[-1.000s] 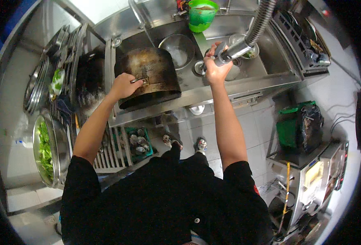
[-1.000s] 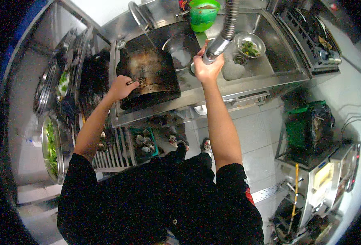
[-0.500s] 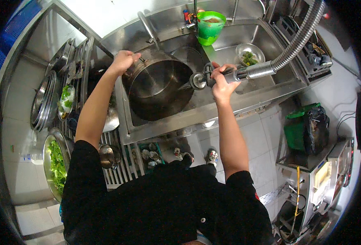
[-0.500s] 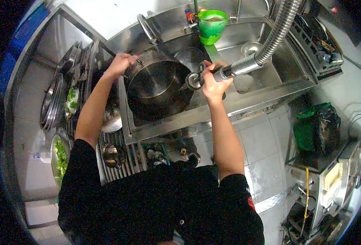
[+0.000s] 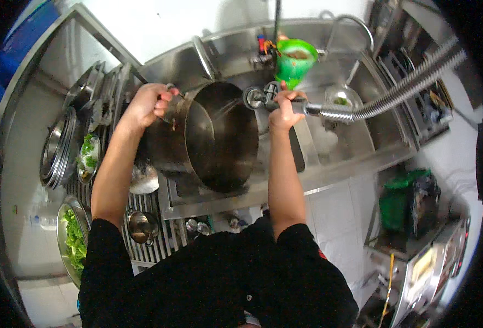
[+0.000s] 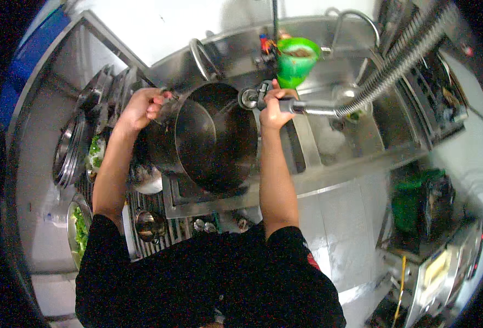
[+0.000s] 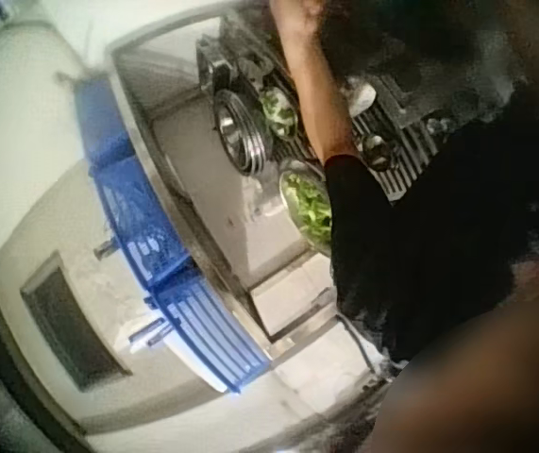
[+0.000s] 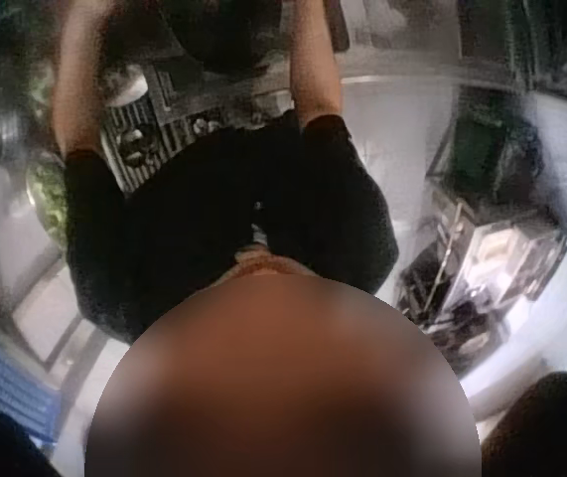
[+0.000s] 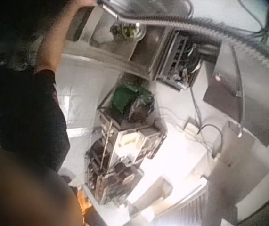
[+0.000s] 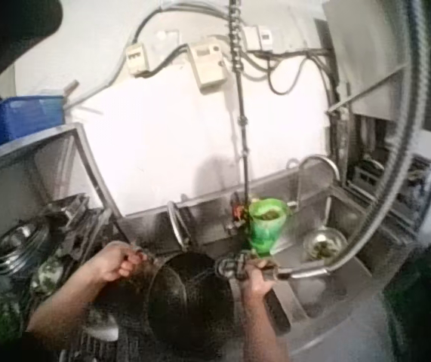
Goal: The person scrubs a large metal pot with a sponge and soap, rinses it thoroughly under running water, and then pours liquid from one pot into another on the stove. The person handles multiple pots and uses a handheld spray nozzle to rinse the interior and exterior surfaces.
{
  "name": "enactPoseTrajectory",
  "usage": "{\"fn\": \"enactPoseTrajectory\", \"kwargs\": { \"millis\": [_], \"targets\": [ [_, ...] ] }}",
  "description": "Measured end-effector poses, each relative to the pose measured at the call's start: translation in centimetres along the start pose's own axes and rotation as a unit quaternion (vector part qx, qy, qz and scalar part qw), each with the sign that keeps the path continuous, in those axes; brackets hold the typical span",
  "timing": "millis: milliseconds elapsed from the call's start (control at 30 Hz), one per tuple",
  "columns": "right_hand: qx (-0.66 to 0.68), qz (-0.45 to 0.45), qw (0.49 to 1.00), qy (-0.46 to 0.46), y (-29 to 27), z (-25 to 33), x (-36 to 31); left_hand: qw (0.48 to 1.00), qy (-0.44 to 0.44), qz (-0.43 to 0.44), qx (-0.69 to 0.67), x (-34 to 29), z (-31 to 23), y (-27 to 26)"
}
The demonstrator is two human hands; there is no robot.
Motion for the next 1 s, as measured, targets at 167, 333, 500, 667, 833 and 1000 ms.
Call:
{"fn": "enactPoseTrajectory", "kwargs": {
  "millis": [167, 333, 500, 667, 833, 1000],
  "targets": [
    [0.105, 0.012, 0.990, 0.092, 5.8, -2.0, 0.8, 0.997, 0.004, -0.039, -0.063, -1.2, -0.7, -1.1],
    [0.175, 0.028, 0.972, 0.154, 8.3, -2.7, -0.9, 0.992, 0.008, -0.054, -0.114, -2.1, -0.5, -1.7],
    [0.222, 0.075, 0.955, 0.183, 9.1, -1.2, -1.7, 0.992, 0.014, -0.088, -0.092, -2.6, 0.3, -1.7],
    [0.269, 0.183, 0.891, 0.316, 9.4, 0.4, -5.1, 0.991, 0.026, -0.104, -0.086, -2.5, 1.2, -2.0],
    [0.235, 0.324, 0.831, 0.387, 10.2, 2.7, -7.7, 0.989, 0.046, -0.102, -0.098, -2.7, 1.7, -3.5],
    [0.042, 0.498, 0.793, 0.349, 6.1, 1.4, -7.9, 0.988, 0.067, -0.087, -0.112, -3.2, 2.3, -4.3]
  ]
}}
Point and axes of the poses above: each hand's wrist, its own x-axis towards the middle knuckle, its own y-axis out of the palm, z = x × y, the point moved 7 cm from there along x, towards the middle knuckle, and after that the axes turned 15 degrees about -x, right-handed, at the moved point
